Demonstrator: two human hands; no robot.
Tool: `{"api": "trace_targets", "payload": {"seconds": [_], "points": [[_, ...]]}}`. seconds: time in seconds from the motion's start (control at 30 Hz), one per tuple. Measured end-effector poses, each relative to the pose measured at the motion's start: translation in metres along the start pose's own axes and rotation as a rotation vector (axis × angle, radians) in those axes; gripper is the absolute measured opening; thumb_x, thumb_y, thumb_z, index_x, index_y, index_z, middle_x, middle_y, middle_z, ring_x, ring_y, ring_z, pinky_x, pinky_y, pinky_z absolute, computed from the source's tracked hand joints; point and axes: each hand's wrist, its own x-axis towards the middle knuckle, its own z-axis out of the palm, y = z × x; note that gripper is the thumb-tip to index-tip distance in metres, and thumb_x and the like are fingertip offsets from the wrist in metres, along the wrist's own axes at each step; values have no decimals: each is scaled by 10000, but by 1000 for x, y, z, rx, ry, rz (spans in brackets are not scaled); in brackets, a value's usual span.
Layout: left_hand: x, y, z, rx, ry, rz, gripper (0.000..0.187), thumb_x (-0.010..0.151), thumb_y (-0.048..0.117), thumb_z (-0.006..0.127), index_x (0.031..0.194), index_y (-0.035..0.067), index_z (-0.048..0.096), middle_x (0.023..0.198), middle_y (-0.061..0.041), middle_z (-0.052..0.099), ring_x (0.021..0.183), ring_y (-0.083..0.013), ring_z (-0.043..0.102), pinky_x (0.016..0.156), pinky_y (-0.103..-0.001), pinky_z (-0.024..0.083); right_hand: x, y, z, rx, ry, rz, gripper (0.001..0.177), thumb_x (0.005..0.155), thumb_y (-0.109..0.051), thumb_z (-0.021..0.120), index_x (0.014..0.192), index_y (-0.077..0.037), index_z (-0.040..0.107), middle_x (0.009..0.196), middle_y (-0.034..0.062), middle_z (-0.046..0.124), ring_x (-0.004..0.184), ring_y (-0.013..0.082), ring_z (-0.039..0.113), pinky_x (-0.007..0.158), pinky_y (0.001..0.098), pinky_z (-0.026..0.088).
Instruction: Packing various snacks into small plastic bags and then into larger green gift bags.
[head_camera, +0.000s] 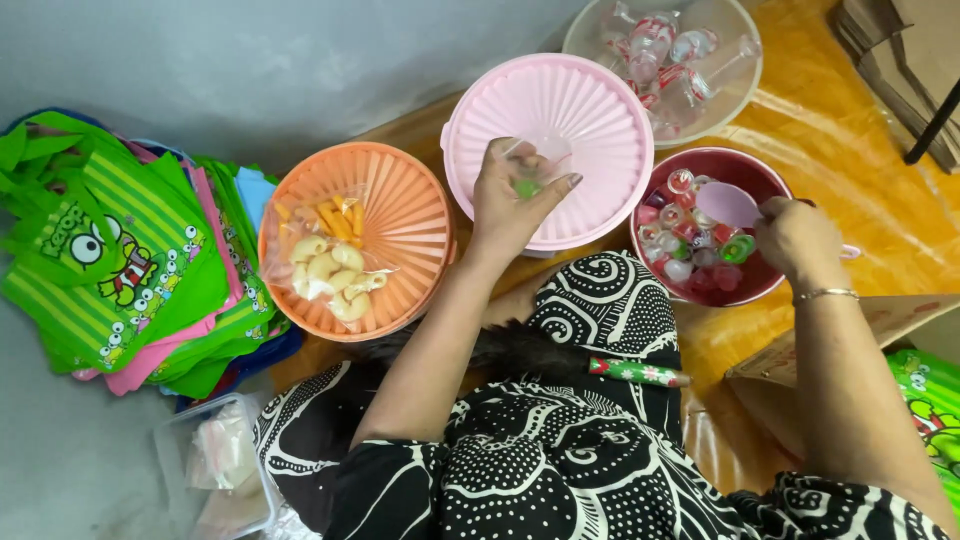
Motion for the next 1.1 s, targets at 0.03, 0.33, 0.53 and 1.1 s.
{"api": "trace_targets", "payload": {"seconds": [0.03,0.33,0.53,1.1], "points": [[0,1,0,1,0,-2,522,594,173,763,981,116,418,844,-10,521,799,-135,562,752,-220,437,6,3,10,1,-2,0,333,758,-180,454,1046,-133,615,1034,217,585,921,430,531,752,489,415],[-6,5,-9,-60,63,-26,413,668,209,696,1001,83,486,839,-57,652,851,-124,605,804,-244,445,48,39,84,-250,59,-143,227,702,-285,517,843,-153,636,858,91,609,807,333,604,754,471,323],[-3,-9,-16,-184,-57,32,500,653,148,729,1081,93,477,943,-122,629,922,-156,579,845,-261,433,68,69,87,252,-236,-66,188,718,-149,533,798,-31,656,802,122,634,732,263,563,656,341,404],[-5,18,14,258,274,14,796,492,327,774,1117,85,345,835,-80,582,745,-183,563,654,-285,476,18,51,-19,609,-222,-33,124,790,-51,527,813,33,615,636,123,526,595,201,444,572,276,345]]}}
